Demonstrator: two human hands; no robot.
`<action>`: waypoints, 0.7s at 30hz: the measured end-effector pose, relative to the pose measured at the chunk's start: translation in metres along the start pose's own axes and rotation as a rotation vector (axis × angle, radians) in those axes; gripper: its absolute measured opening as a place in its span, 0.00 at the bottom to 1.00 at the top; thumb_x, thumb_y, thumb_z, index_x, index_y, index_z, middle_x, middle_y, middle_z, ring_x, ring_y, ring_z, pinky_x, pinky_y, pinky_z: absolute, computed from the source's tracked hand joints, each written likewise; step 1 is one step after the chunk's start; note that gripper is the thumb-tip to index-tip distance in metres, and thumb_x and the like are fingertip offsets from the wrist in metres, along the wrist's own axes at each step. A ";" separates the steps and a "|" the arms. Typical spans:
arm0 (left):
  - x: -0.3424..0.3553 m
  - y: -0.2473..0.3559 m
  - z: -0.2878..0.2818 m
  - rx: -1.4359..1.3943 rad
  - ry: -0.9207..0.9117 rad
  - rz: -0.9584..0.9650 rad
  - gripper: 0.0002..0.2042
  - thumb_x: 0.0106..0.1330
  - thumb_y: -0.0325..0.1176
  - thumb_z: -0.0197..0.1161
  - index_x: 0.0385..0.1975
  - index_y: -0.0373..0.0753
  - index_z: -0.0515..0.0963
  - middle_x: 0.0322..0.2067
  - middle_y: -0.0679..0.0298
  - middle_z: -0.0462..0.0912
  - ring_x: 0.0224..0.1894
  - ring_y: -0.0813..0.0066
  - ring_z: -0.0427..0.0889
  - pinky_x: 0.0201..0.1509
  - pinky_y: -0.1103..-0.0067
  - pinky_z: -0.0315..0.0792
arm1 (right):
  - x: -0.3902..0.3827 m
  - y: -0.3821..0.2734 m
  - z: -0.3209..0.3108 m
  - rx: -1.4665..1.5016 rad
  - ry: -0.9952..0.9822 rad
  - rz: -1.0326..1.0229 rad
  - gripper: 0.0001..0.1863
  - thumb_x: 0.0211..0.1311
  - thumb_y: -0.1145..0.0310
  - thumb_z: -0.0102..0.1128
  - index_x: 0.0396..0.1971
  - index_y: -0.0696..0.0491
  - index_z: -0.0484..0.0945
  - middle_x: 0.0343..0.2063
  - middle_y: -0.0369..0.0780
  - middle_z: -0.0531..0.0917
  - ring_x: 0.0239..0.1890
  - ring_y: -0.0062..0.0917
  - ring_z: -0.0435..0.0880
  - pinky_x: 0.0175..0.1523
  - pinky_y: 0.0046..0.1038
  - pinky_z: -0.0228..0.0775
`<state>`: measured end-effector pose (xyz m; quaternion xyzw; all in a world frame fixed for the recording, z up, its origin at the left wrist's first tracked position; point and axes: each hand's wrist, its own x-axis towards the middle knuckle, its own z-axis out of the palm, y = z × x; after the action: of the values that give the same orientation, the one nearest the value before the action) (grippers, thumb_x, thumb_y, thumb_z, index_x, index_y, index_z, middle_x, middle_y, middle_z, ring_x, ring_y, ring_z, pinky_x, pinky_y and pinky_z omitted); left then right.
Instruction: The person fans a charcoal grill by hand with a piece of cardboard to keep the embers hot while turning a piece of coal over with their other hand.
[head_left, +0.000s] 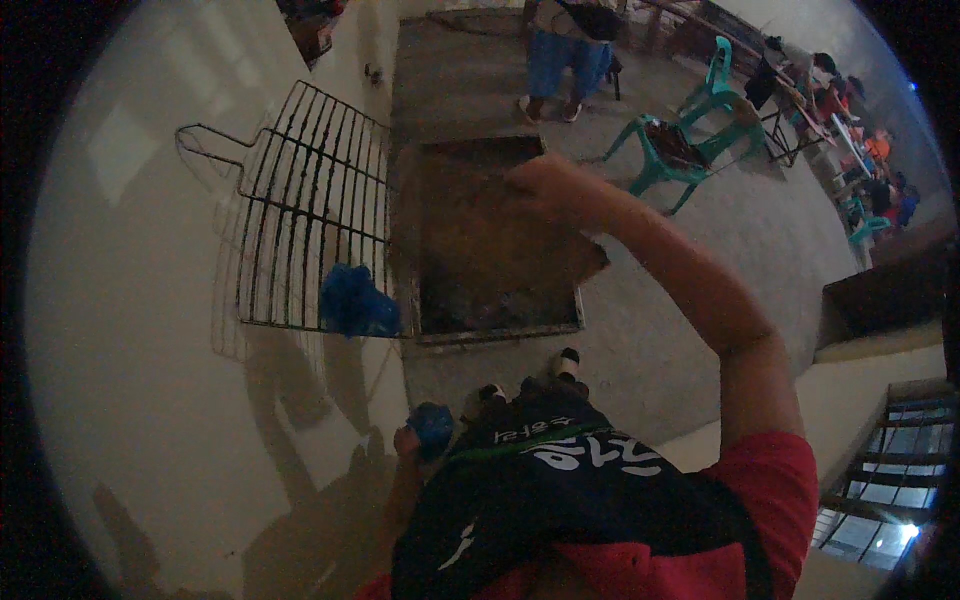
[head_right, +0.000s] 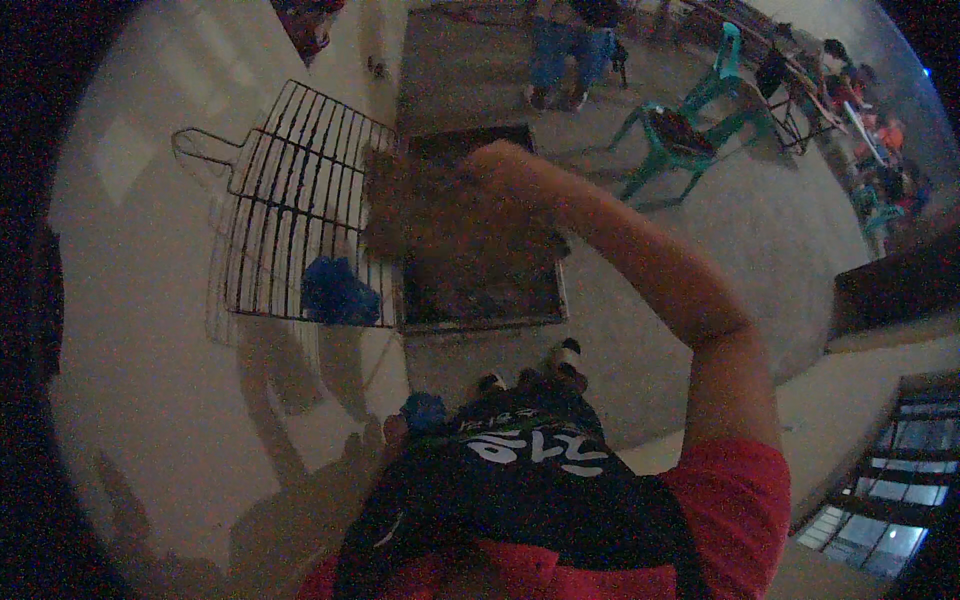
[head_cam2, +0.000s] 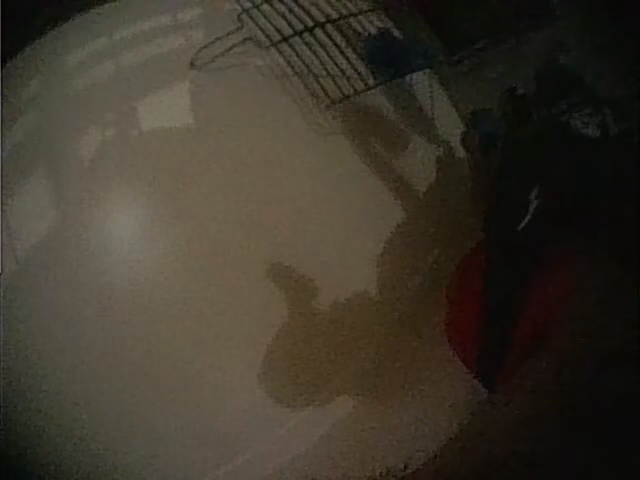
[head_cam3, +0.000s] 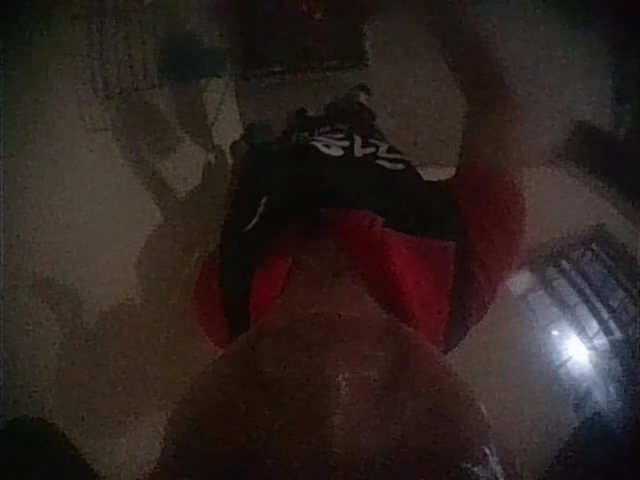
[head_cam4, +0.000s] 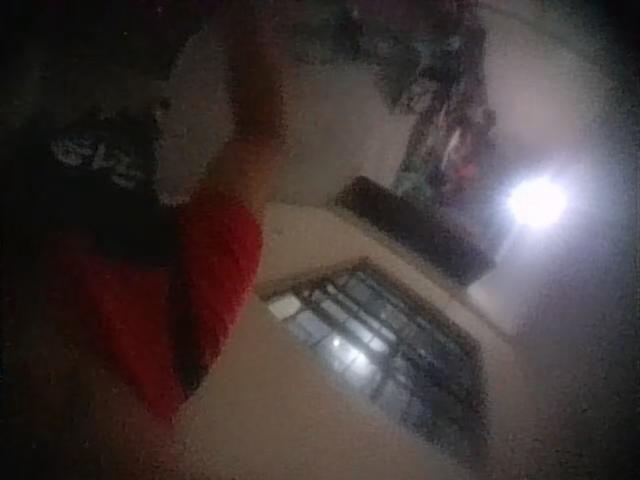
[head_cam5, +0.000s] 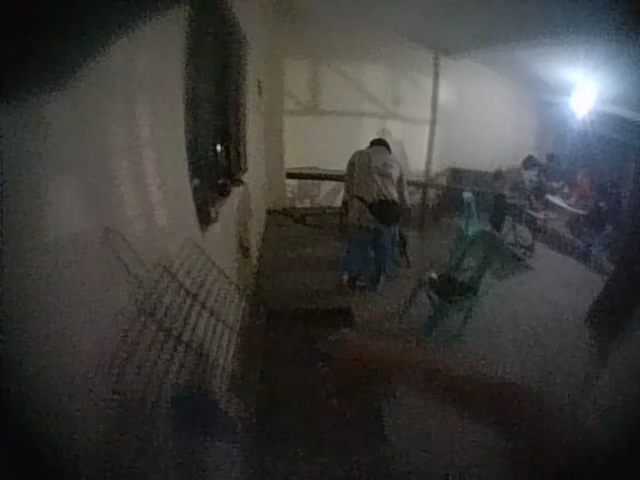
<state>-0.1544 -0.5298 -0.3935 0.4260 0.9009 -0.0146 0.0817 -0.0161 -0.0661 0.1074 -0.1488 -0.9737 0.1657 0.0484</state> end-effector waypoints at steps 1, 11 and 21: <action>0.000 -0.005 0.003 -0.042 -0.056 -0.036 0.13 0.53 0.38 0.50 0.22 0.34 0.72 0.24 0.51 0.73 0.30 0.54 0.73 0.34 0.65 0.68 | -0.001 -0.017 -0.003 0.089 -0.077 -0.059 0.13 0.45 0.64 0.52 0.30 0.55 0.73 0.24 0.47 0.76 0.30 0.35 0.76 0.35 0.35 0.66; 0.026 0.013 -0.052 -0.373 -0.253 -0.134 0.14 0.53 0.38 0.47 0.29 0.33 0.73 0.30 0.48 0.74 0.34 0.52 0.73 0.37 0.65 0.67 | -0.092 0.063 -0.072 0.317 0.763 0.438 0.13 0.48 0.66 0.54 0.34 0.55 0.74 0.32 0.37 0.78 0.32 0.24 0.76 0.39 0.28 0.69; 0.020 0.034 -0.017 -0.159 -0.271 -0.073 0.14 0.55 0.39 0.46 0.25 0.34 0.73 0.25 0.49 0.73 0.31 0.53 0.73 0.36 0.65 0.66 | -0.087 0.016 -0.013 0.536 -0.045 0.221 0.15 0.45 0.64 0.57 0.32 0.57 0.75 0.28 0.38 0.78 0.33 0.20 0.74 0.38 0.25 0.66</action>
<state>-0.1432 -0.4912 -0.3789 0.3793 0.8948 -0.0034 0.2355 0.0733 -0.0740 0.1102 -0.2324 -0.8739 0.4244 0.0462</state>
